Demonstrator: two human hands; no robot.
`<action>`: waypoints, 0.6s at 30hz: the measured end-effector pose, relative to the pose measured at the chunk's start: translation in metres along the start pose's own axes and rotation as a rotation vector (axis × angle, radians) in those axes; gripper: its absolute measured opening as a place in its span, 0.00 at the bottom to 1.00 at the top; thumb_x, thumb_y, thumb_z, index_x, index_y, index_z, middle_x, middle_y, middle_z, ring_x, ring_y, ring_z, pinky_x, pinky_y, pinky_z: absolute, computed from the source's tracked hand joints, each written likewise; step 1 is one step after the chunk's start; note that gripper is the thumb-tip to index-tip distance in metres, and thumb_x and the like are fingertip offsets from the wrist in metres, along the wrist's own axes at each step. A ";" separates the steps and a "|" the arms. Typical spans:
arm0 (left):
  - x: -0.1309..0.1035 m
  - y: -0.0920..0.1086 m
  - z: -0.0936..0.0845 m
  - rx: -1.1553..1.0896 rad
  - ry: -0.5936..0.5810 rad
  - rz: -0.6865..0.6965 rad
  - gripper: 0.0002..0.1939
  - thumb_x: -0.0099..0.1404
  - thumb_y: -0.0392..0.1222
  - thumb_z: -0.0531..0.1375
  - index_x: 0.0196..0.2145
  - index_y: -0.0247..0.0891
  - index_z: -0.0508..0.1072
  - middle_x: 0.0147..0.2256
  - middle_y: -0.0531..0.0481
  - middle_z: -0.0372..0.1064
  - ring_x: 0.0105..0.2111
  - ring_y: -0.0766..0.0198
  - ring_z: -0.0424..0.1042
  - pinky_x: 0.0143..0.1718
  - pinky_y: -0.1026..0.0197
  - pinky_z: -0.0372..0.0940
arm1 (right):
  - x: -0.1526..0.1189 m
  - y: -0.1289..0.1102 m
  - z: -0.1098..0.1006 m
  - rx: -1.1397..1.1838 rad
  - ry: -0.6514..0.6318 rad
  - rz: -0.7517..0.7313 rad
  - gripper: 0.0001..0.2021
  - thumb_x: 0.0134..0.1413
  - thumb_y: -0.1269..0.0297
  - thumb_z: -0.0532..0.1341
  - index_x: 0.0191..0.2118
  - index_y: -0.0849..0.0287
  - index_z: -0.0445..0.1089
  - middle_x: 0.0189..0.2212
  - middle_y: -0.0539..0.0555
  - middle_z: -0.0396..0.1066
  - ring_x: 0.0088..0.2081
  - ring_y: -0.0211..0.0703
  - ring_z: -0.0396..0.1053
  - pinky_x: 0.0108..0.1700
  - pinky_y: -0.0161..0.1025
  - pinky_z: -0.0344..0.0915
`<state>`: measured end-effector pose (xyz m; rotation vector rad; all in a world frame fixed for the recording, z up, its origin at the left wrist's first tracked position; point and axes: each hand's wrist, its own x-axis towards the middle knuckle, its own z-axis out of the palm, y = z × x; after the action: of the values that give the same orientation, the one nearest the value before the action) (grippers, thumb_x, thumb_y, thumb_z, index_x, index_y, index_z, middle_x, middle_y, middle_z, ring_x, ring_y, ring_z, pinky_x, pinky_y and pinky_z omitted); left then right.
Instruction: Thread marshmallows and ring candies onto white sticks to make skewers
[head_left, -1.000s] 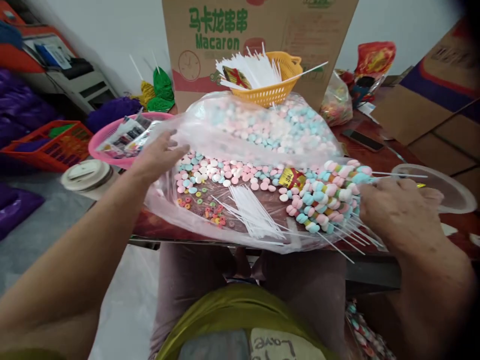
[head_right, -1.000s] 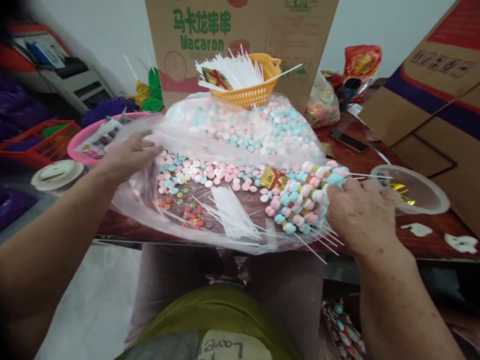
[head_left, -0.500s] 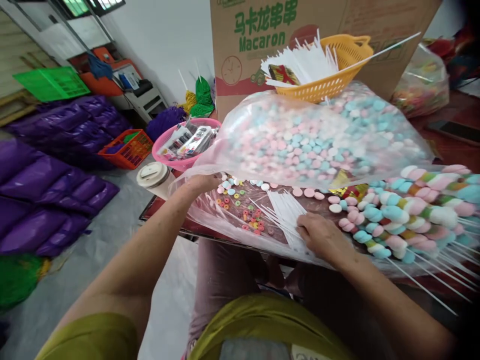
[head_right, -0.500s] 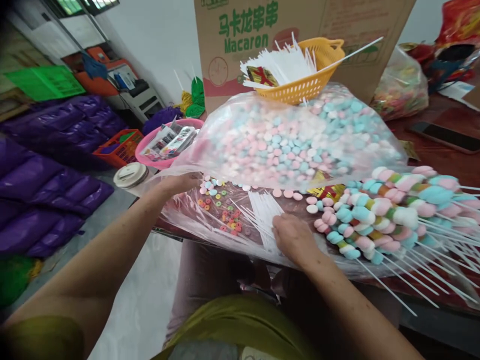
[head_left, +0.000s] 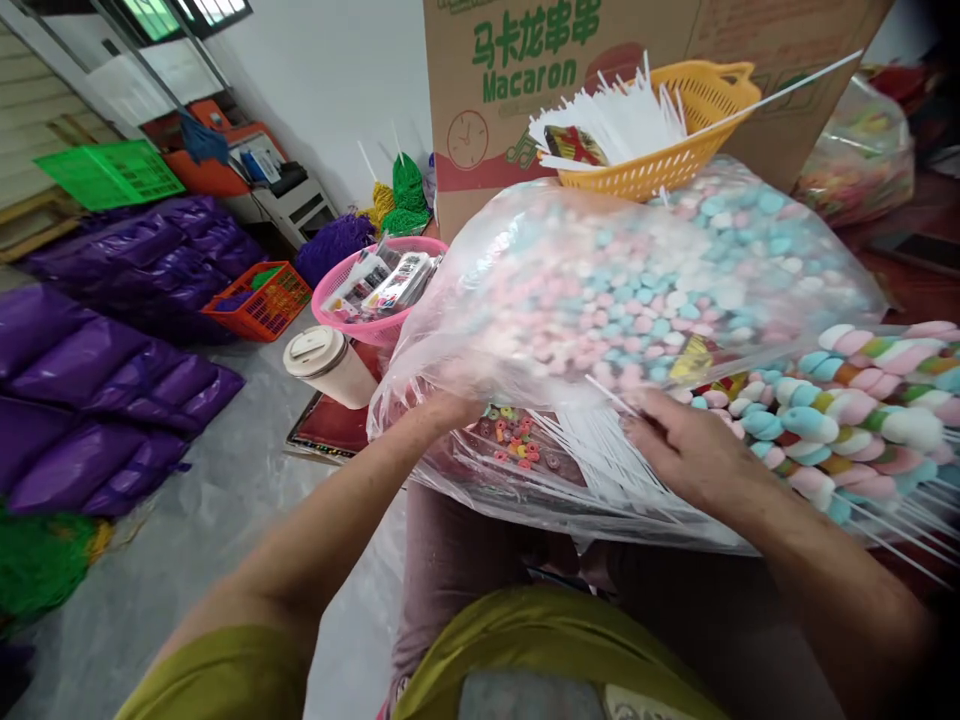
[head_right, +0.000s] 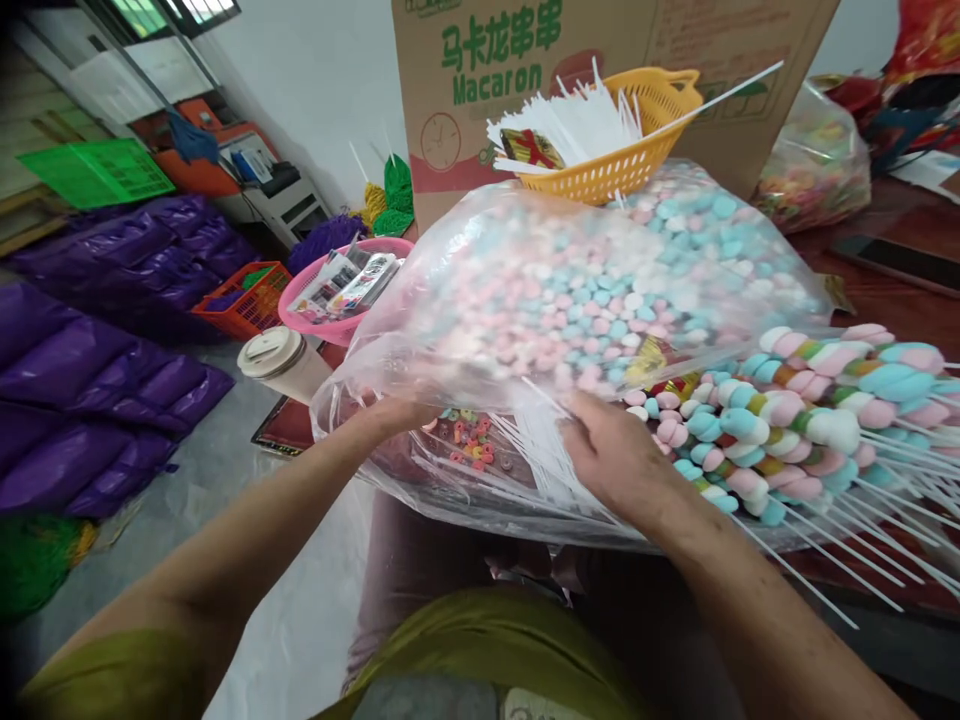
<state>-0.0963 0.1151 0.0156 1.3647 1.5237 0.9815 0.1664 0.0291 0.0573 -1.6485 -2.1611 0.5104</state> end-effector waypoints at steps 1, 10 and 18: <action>-0.006 0.001 0.002 0.003 -0.038 0.000 0.10 0.38 0.25 0.63 0.13 0.38 0.70 0.20 0.52 0.67 0.35 0.56 0.68 0.42 0.60 0.60 | 0.000 -0.005 0.004 0.032 -0.022 -0.033 0.09 0.53 0.63 0.48 0.27 0.57 0.61 0.23 0.53 0.66 0.27 0.40 0.62 0.29 0.35 0.55; -0.044 0.015 -0.004 -0.375 -0.237 -0.160 0.12 0.44 0.33 0.66 0.30 0.32 0.75 0.25 0.48 0.71 0.22 0.67 0.68 0.24 0.65 0.63 | 0.042 -0.043 0.017 -0.223 -0.160 -0.087 0.11 0.54 0.72 0.48 0.28 0.61 0.67 0.26 0.55 0.68 0.26 0.38 0.61 0.27 0.35 0.48; -0.091 0.008 0.014 -0.835 -0.192 -0.195 0.13 0.46 0.31 0.66 0.32 0.34 0.73 0.28 0.49 0.72 0.27 0.65 0.72 0.27 0.64 0.67 | 0.019 -0.054 0.053 0.454 -0.003 -0.104 0.11 0.55 0.60 0.53 0.35 0.60 0.70 0.25 0.49 0.66 0.28 0.35 0.61 0.30 0.31 0.54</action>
<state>-0.0758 0.0251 0.0263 0.6721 0.9021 1.1382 0.0904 0.0311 0.0399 -1.2819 -1.9346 0.8937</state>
